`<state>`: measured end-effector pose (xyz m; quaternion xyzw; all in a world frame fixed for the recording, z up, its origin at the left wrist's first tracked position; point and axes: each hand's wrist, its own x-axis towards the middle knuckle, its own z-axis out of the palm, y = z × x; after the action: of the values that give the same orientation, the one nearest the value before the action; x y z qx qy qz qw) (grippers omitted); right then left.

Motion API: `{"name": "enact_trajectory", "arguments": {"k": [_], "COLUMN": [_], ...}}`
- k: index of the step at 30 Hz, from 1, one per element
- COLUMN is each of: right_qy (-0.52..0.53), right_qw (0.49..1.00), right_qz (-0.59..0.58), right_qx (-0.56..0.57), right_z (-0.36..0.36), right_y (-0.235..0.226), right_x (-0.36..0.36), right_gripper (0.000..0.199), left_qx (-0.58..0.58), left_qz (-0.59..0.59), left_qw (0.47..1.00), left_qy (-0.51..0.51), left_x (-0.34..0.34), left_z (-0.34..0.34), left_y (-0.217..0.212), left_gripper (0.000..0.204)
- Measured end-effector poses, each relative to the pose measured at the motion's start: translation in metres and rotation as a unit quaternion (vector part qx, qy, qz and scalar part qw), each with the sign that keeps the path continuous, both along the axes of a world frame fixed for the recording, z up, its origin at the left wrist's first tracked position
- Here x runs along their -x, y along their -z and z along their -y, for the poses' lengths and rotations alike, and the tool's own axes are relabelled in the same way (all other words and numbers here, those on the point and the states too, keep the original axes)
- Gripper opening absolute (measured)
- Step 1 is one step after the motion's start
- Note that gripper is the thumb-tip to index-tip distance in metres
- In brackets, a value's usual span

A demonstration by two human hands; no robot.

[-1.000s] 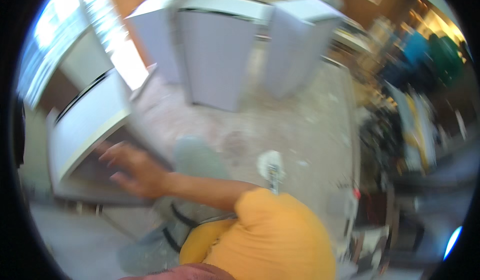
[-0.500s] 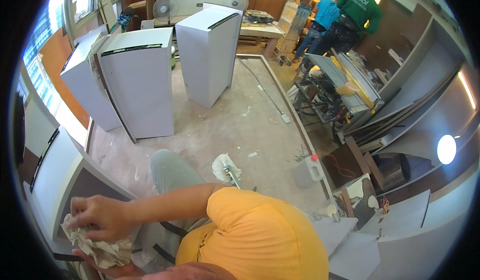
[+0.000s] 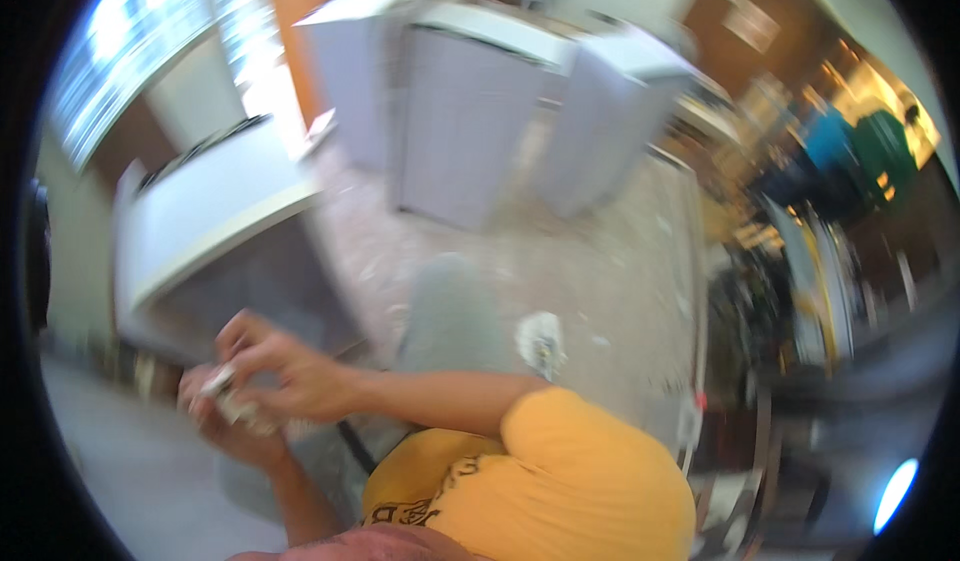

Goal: The person is assembling a white cabinet. They apply masking tape to the edges, cut it with a utility knife, wipe the surface with a cloth, and apply sealant along the seams using a caulking gun.

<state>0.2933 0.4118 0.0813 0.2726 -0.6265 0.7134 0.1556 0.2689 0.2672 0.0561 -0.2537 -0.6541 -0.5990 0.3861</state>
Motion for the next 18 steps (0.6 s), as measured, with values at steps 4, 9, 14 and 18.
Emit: {"name": "enact_trajectory", "arguments": {"k": [4, 9, 14, 18], "right_qy": [-0.026, -0.035, -0.125, -0.082], "right_qw": [1.000, 0.999, 0.979, 0.990], "right_qz": [0.001, 0.008, -0.048, -0.011], "right_qx": [-0.016, -0.027, -0.156, -0.110], "right_z": [0.006, 0.023, 0.032, 0.026], "right_y": [0.005, -0.003, -0.023, -0.039], "right_x": [0.004, 0.011, 0.013, 0.031], "right_gripper": [0.023, 0.025, 0.027, 0.049], "left_qx": [-0.031, -0.202, -0.181, -0.190], "left_qz": [0.161, 0.220, 0.226, 0.251], "left_qw": [0.987, 0.953, 0.957, 0.948], "left_qy": [0.007, 0.054, 0.024, 0.041], "left_x": [-0.025, -0.033, -0.021, -0.007], "left_z": [0.022, 0.032, 0.064, 0.078], "left_y": [-0.001, -0.013, -0.036, -0.058], "left_gripper": [0.053, 0.064, 0.065, 0.072]}}
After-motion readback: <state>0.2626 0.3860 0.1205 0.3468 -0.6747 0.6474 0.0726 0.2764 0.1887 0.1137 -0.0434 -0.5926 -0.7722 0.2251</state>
